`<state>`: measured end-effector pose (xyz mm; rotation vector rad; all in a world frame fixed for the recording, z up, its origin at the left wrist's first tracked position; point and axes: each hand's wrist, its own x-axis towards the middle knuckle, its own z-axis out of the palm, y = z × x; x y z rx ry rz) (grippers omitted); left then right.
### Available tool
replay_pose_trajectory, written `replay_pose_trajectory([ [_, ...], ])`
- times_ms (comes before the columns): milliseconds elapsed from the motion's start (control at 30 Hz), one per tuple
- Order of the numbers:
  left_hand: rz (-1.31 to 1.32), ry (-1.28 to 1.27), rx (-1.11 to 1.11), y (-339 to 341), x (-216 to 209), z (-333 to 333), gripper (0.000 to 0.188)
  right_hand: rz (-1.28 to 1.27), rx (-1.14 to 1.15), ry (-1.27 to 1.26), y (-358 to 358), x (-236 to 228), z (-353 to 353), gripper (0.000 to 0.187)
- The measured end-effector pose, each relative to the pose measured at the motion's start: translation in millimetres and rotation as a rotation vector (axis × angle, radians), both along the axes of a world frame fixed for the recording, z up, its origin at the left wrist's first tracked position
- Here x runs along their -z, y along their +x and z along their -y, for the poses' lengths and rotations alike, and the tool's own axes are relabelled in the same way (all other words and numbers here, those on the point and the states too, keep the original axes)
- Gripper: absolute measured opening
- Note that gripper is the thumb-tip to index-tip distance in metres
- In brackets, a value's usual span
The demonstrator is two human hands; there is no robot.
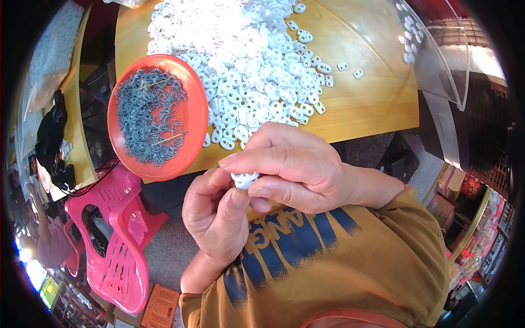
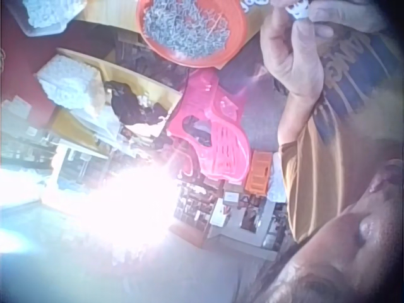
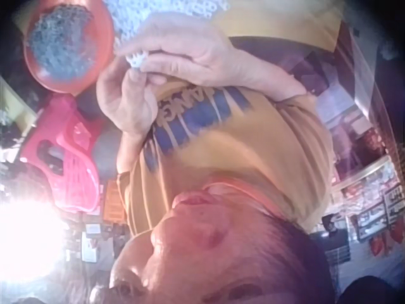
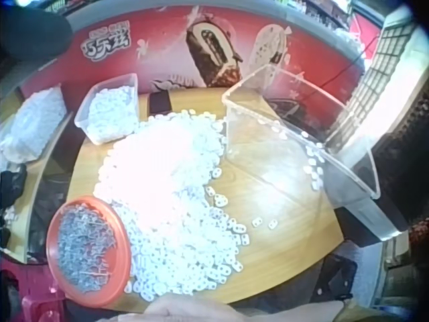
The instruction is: Assembling small plastic toggles by inserting metal springs into them.
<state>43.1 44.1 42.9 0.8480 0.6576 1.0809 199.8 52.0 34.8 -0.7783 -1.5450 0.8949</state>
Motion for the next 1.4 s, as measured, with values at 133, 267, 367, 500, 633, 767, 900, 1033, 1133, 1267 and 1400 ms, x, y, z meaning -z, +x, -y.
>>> replay_pose_trajectory([
  [133,-0.107,-0.021,-0.078,-5.6,-3.5,2.0,0.021,0.09,-0.014,-0.018,-2.5,-8.3,-5.9,0.027],
  [267,-0.125,-0.249,-0.013,1.6,-10.9,4.3,0.018,0.227,0.048,-0.102,-2.4,-12.9,3.3,0.025],
  [367,-0.013,-0.2,0.008,1.6,-2.1,2.2,0.019,0.24,0.073,-0.123,-8.9,-14.8,5.4,0.027],
  [500,0.053,-0.143,-0.034,-2.5,-3.7,8.2,0.021,0.223,0.041,-0.079,-15.7,-17.4,3.8,0.026],
  [633,0.103,-0.133,-0.018,-3.6,-4.0,8.4,0.023,0.144,0.052,-0.089,-20.6,-13.5,4.8,0.025],
  [767,0.115,-0.127,-0.017,-5.4,-3.3,8.8,0.023,0.081,0.039,-0.116,-23.5,-7.9,6.9,0.024],
  [900,0.099,-0.119,-0.034,-5.9,-1.9,10.3,0.021,0.078,0.046,-0.088,-27.1,-6.1,7.4,0.022],
  [1033,-0.004,-0.183,-0.093,-1.7,-9.2,3.7,0.013,0.09,0.099,-0.059,-28.3,3.1,4.0,0.019],
  [1133,-0.104,-0.141,-0.14,-1.1,-6.3,-2.0,0.009,0.083,0.089,-0.002,-29.3,9.9,-5.0,0.017],
  [1267,-0.138,-0.069,-0.147,4.3,-9.5,-5.1,0.011,-0.043,0.054,-0.121,-25.2,3.2,-3.2,0.016],
  [1400,-0.159,-0.121,-0.154,14.4,-6.1,-7.3,0.013,0.039,0.054,-0.156,-15.1,8.8,-8.5,0.018],
])
